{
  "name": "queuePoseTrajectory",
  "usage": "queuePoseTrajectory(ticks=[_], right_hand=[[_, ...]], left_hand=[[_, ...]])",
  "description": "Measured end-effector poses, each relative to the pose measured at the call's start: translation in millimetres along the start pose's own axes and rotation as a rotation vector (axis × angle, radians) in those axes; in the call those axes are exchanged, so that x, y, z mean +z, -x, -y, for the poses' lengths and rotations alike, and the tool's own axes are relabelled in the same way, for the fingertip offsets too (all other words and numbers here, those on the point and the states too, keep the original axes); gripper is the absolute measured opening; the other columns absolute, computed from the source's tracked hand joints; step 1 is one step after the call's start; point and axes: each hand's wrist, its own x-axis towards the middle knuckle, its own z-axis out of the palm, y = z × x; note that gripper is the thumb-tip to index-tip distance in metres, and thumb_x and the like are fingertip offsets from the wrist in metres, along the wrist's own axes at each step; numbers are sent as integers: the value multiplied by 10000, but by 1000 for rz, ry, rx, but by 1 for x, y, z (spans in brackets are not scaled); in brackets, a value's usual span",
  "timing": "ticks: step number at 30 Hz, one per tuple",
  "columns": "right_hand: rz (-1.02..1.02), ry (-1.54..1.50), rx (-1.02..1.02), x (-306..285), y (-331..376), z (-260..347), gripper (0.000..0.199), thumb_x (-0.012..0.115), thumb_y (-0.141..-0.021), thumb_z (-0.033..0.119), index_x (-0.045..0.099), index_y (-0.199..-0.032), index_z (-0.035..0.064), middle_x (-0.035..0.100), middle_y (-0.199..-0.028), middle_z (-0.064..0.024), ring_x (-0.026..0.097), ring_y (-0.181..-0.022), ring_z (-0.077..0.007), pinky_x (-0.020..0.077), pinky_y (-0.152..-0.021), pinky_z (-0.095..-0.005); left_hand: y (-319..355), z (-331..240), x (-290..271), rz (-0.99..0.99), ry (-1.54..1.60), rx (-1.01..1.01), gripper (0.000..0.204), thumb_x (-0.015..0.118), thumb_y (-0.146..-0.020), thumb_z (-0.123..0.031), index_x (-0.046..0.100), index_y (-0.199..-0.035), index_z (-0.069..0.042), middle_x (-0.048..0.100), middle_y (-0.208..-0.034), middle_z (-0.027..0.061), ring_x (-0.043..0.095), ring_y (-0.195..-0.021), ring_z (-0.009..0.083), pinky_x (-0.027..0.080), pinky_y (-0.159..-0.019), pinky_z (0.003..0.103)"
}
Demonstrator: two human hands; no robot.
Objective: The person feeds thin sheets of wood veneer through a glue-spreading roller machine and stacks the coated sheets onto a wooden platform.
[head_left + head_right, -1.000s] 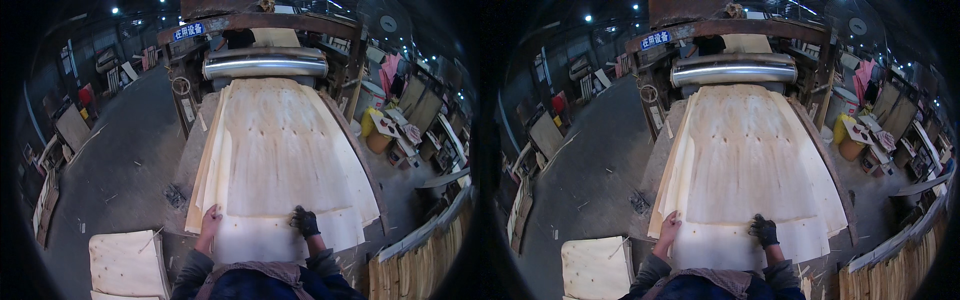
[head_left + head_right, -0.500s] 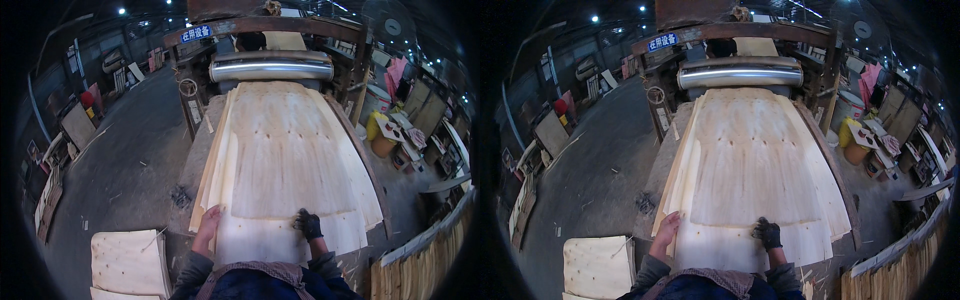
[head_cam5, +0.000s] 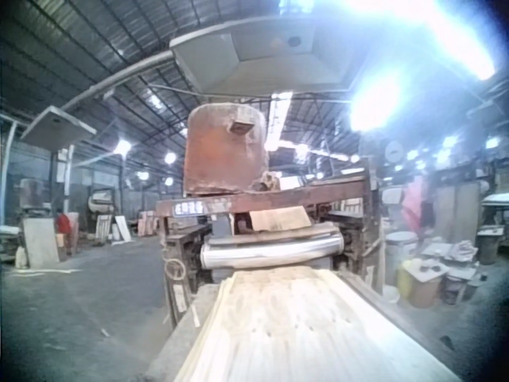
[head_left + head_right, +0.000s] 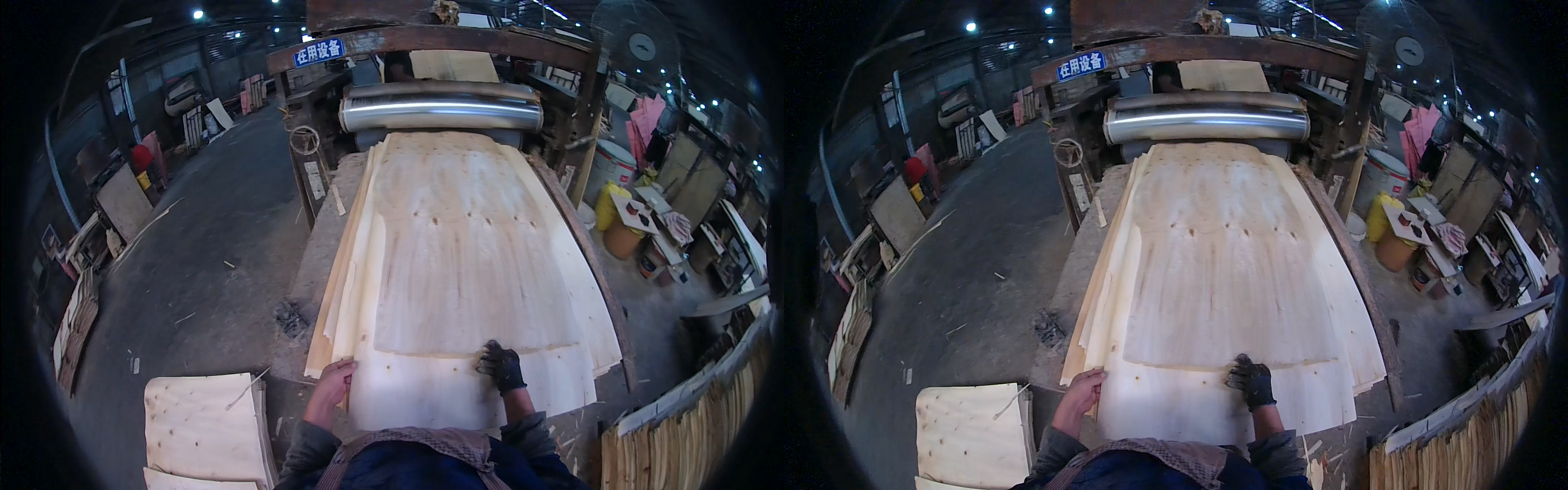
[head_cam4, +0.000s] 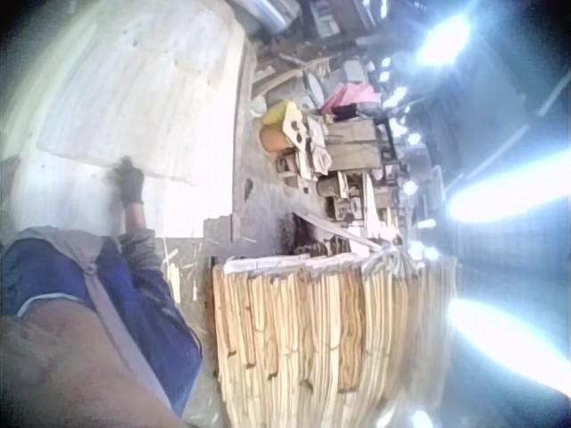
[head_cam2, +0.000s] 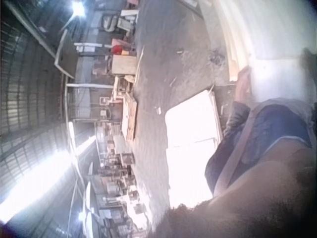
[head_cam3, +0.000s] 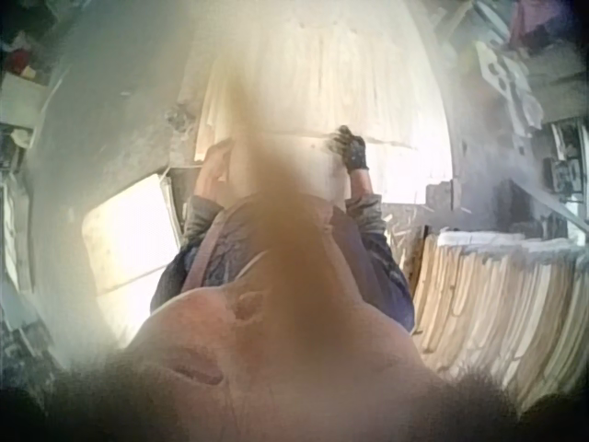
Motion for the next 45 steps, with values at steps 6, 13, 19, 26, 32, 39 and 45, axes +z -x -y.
queuePoseTrajectory(ticks=[6, 13, 19, 26, 32, 39, 45], right_hand=[[-41, 187, -69, -5, 6, 1, 269, 459, -848, 203, 548, -1031, 26, 595, -829, -138, 607, -671, -264, 543, -591, -398], [-48, 115, 20, 4, -1, 11, 141, 507, -843, 197, 558, -920, 90, 586, -712, -63, 579, -578, -183, 515, -549, -336], [-91, 114, 24, 16, -50, 24, 169, 552, -827, 246, 565, -919, 105, 598, -712, -62, 589, -578, -195, 526, -569, -361], [33, -15, -47, 13, -164, 36, 303, 394, -881, 310, 532, -980, 60, 581, -954, -150, 572, -853, -321, 471, -758, -526], [278, -108, -50, 54, -150, 38, 406, 308, -921, 264, 399, -1174, -41, 412, -1267, -182, 369, -1188, -364, 303, -999, -507], [442, 62, 266, 3, -16, -47, 368, 420, -897, 179, 390, -1209, -14, 482, -1165, -251, 495, -1063, -391, 398, -917, -509], [253, 26, 414, 16, 116, -40, 345, 465, -879, 226, 461, -1144, 5, 507, -1137, -243, 513, -1040, -375, 402, -908, -481]], left_hand=[[-10, 20, -12, 59, 19, 71, 232, 557, -810, -73, 549, -1021, 22, 592, -783, 37, 551, -607, 100, 447, -507, 223], [-11, 30, -4, -25, -125, 76, 242, 581, -774, -54, 550, -1002, 24, 595, -773, 45, 550, -615, 106, 439, -503, 227], [-9, 39, 1, -93, -149, 146, 237, 589, -765, -37, 543, -987, 29, 615, -828, 84, 584, -703, 143, 482, -646, 253], [-21, 57, -12, -109, -109, 174, 263, 591, -759, -10, 538, -1012, 39, 620, -871, 99, 593, -752, 156, 481, -706, 259], [-28, 65, -19, -72, -84, 199, 282, 588, -763, -12, 534, -1036, 41, 617, -890, 99, 594, -769, 163, 482, -722, 265], [-9, 39, -15, 33, 79, 52, 257, 557, -765, 25, 511, -1018, 14, 602, -900, 111, 602, -782, 188, 508, -713, 303], [9, 15, 13, 124, 142, 207, 244, 545, -754, 39, 481, -985, -11, 594, -912, 137, 602, -759, 196, 513, -700, 327]])
